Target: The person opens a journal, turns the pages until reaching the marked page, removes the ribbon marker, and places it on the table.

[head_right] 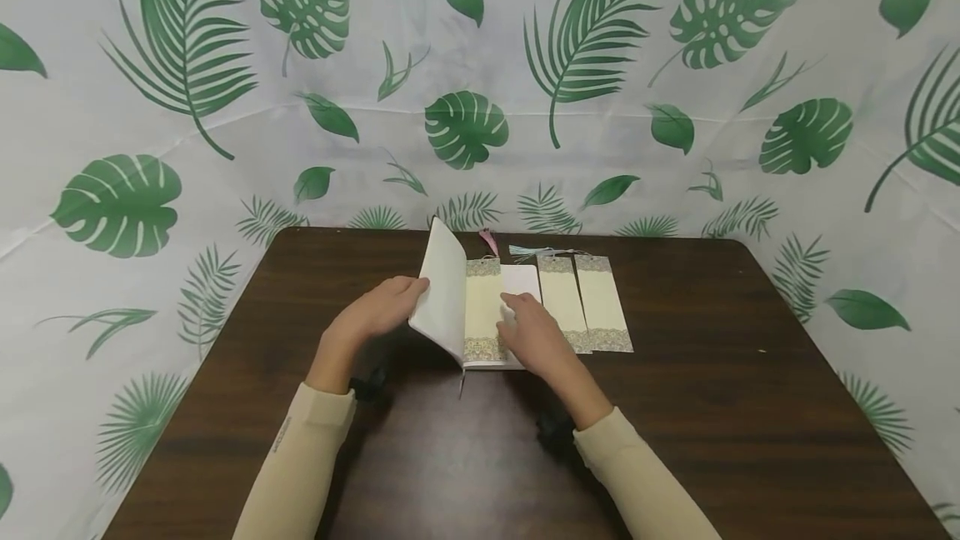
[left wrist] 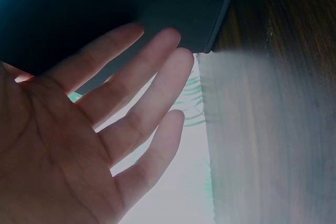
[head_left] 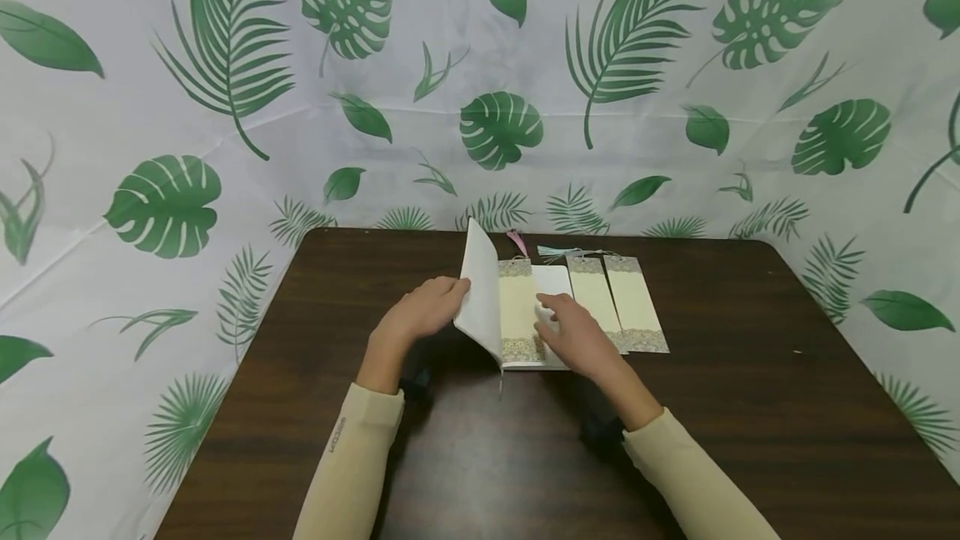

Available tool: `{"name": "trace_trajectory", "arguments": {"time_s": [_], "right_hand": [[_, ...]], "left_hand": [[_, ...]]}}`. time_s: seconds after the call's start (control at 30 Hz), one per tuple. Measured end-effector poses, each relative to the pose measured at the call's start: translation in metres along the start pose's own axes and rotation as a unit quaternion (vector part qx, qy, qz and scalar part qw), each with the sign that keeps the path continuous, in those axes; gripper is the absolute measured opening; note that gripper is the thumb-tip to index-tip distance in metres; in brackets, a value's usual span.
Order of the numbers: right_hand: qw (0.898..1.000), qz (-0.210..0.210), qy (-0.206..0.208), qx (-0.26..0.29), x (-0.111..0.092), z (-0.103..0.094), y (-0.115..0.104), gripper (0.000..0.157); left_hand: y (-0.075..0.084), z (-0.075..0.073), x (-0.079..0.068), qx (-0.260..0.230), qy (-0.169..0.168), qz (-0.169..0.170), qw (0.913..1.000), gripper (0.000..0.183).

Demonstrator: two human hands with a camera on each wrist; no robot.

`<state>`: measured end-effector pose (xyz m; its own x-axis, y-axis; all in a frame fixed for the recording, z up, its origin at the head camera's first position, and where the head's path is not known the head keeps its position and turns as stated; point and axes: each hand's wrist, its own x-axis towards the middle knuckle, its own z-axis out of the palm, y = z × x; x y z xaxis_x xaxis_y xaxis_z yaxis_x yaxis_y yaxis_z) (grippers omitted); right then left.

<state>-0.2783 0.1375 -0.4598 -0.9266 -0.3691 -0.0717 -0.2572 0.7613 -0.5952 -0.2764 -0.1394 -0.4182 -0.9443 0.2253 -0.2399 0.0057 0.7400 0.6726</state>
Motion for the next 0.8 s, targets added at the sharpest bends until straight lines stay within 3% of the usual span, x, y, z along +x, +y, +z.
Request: {"name": "trace_trajectory", "arguments": {"time_s": [0.17,0.4,0.8], "right_hand": [[0.993,0.043,-0.037,0.101,0.017,-0.01,0.015,0.062],[0.971,0.068,-0.051,0.224,0.031,-0.008,0.024,0.066],[0.947,0.097,-0.04,0.304,0.039,0.004,0.026,0.07]], "left_hand": [[0.0,0.0,0.001,-0.005,-0.006,0.002,1.0,0.067],[-0.004,0.0,0.002,-0.022,-0.01,0.02,0.9995,0.065],[-0.005,0.001,-0.003,-0.038,-0.018,0.027,0.9987,0.068]]}}
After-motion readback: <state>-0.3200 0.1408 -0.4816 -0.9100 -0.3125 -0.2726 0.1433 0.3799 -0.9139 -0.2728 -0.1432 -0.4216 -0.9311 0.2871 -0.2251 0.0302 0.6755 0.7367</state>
